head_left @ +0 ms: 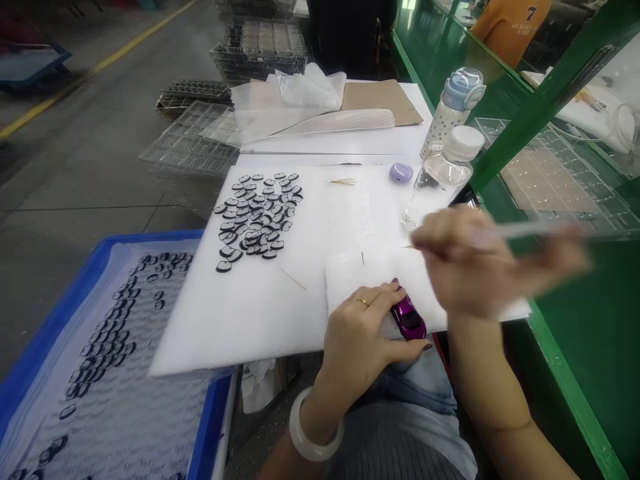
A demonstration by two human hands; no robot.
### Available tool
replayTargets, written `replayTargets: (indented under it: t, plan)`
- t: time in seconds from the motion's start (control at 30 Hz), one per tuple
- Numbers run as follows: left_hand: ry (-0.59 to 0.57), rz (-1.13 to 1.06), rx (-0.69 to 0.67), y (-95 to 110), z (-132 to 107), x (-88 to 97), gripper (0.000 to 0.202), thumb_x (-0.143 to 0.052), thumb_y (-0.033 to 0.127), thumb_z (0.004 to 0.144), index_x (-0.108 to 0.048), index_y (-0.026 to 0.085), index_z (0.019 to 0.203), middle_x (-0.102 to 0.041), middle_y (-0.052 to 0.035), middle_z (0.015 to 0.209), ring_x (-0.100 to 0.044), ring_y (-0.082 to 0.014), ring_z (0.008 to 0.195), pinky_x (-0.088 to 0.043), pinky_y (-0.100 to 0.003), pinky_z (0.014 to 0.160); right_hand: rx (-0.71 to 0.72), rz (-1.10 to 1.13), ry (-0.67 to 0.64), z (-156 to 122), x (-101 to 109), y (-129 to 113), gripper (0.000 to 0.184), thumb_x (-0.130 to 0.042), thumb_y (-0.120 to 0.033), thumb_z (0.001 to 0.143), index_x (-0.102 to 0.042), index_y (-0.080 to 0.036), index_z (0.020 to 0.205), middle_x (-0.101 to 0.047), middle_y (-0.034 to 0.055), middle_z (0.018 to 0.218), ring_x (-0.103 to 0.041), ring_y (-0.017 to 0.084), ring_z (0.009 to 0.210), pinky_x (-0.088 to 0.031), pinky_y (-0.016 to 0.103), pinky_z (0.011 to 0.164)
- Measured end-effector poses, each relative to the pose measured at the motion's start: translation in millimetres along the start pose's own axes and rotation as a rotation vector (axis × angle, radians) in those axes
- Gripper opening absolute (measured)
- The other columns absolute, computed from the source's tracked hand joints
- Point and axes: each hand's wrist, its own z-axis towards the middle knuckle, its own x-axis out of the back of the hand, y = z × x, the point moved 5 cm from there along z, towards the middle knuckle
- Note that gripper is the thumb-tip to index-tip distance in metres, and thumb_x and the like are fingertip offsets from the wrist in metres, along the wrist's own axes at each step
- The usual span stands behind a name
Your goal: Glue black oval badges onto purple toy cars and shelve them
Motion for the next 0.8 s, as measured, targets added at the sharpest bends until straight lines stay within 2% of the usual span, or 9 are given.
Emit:
replayTargets:
  t: [0.13, 0.23, 0.27, 0.33, 0.4, 0.47, 0.63, 0.73, 0.8]
  plan:
    - [-0.009, 0.014, -0.007, -0.6, -1.2, 0.0, 0.059, -0.094, 0.032, 0.056, -0.066, 0.019, 0.106, -0.076, -0.0091, 0.110, -0.073, -0.0296, 0.099, -0.064, -0.046, 0.082, -0.154, 0.176, 0.152, 7.9, 14.0, 35.6, 0.042, -0.047, -0.059, 0.088, -0.065, -0.021, 0.084, -0.067, 0.0069, 0.092, -0.064, 0.021, 0.092, -0.052, 0.038, 0.086]
    - [-0.026, 0.029, -0.034, 1.9, -0.5, 0.7, 0.060, -0.095, 0.034, 0.055, -0.065, 0.019, 0.106, -0.076, -0.0082, 0.110, -0.073, -0.0293, 0.099, -0.064, -0.044, 0.081, -0.018, 0.045, 0.434, -12.9, 45.8, 20.0, 0.019, -0.061, -0.040, 0.086, -0.068, -0.022, 0.086, -0.068, 0.0022, 0.086, -0.063, 0.016, 0.083, -0.052, 0.029, 0.077]
    - [-0.032, 0.037, -0.041, 2.6, -0.3, 0.9, 0.061, -0.095, 0.034, 0.055, -0.065, 0.018, 0.106, -0.075, -0.0083, 0.111, -0.072, -0.0293, 0.100, -0.064, -0.043, 0.081, -0.011, -0.032, 0.415, -18.5, 48.0, 11.9, 0.013, -0.063, -0.033, 0.086, -0.069, -0.022, 0.083, -0.067, 0.0008, 0.080, -0.063, 0.014, 0.075, -0.051, 0.026, 0.068]
    - [-0.045, 0.055, -0.043, 2.8, -0.1, 0.8, 0.061, -0.094, 0.035, 0.056, -0.065, 0.018, 0.106, -0.075, -0.0082, 0.111, -0.072, -0.0288, 0.097, -0.064, -0.042, 0.079, -0.065, -0.207, 0.156, -22.0, 33.0, -0.1, 0.009, -0.064, -0.023, 0.087, -0.072, -0.021, 0.084, -0.069, -0.0001, 0.074, -0.063, 0.013, 0.065, -0.048, 0.024, 0.057]
    - [-0.050, 0.080, -0.032, 1.4, -0.6, 0.1, 0.060, -0.093, 0.038, 0.058, -0.064, 0.018, 0.107, -0.074, -0.0074, 0.102, -0.072, -0.0273, 0.089, -0.063, -0.040, 0.072, -0.092, -0.398, -0.121, -19.7, 5.4, -4.8, 0.014, -0.061, -0.019, 0.088, -0.075, -0.020, 0.092, -0.073, 0.0011, 0.075, -0.065, 0.013, 0.060, -0.049, 0.025, 0.055]
    - [-0.043, 0.103, -0.011, -1.1, -1.9, -0.5, 0.058, -0.091, 0.043, 0.060, -0.065, 0.018, 0.106, -0.072, -0.0057, 0.091, -0.070, -0.0250, 0.078, -0.061, -0.037, 0.063, -0.066, -0.587, -0.229, -10.5, -19.2, -2.6, 0.019, -0.060, -0.015, 0.087, -0.076, -0.018, 0.097, -0.075, 0.0029, 0.078, -0.065, 0.014, 0.058, -0.050, 0.028, 0.060]
    - [-0.026, 0.124, 0.015, -3.3, -4.9, -0.6, 0.044, -0.088, 0.048, 0.061, -0.065, 0.018, 0.083, -0.066, -0.0034, 0.075, -0.065, -0.0228, 0.064, -0.056, -0.036, 0.050, 0.089, -0.725, -0.248, 0.9, -43.4, 1.6, 0.017, -0.060, -0.008, 0.085, -0.075, -0.016, 0.080, -0.073, 0.0036, 0.074, -0.067, 0.017, 0.064, -0.050, 0.029, 0.061]
    - [-0.017, 0.082, -0.006, -0.8, -4.4, 1.1, 0.044, -0.086, 0.042, 0.067, -0.066, 0.018, 0.097, -0.073, -0.0067, 0.091, -0.070, -0.0260, 0.078, -0.062, -0.039, 0.064, 0.291, -0.516, -0.053, -24.8, -17.2, -24.8, 0.020, -0.060, -0.007, 0.088, -0.074, -0.020, 0.090, -0.073, 0.0043, 0.088, -0.069, 0.018, 0.078, -0.055, 0.032, 0.066]
    - [-0.030, 0.043, -0.021, 0.3, -3.5, 1.3, 0.048, -0.087, 0.039, 0.068, -0.065, 0.019, 0.106, -0.075, -0.0086, 0.107, -0.072, -0.0281, 0.095, -0.063, -0.042, 0.079, 0.296, -0.418, 0.062, -47.1, 7.0, -35.3, 0.028, -0.063, -0.005, 0.086, -0.073, -0.026, 0.101, -0.073, 0.0034, 0.093, -0.069, 0.020, 0.084, -0.056, 0.035, 0.070]
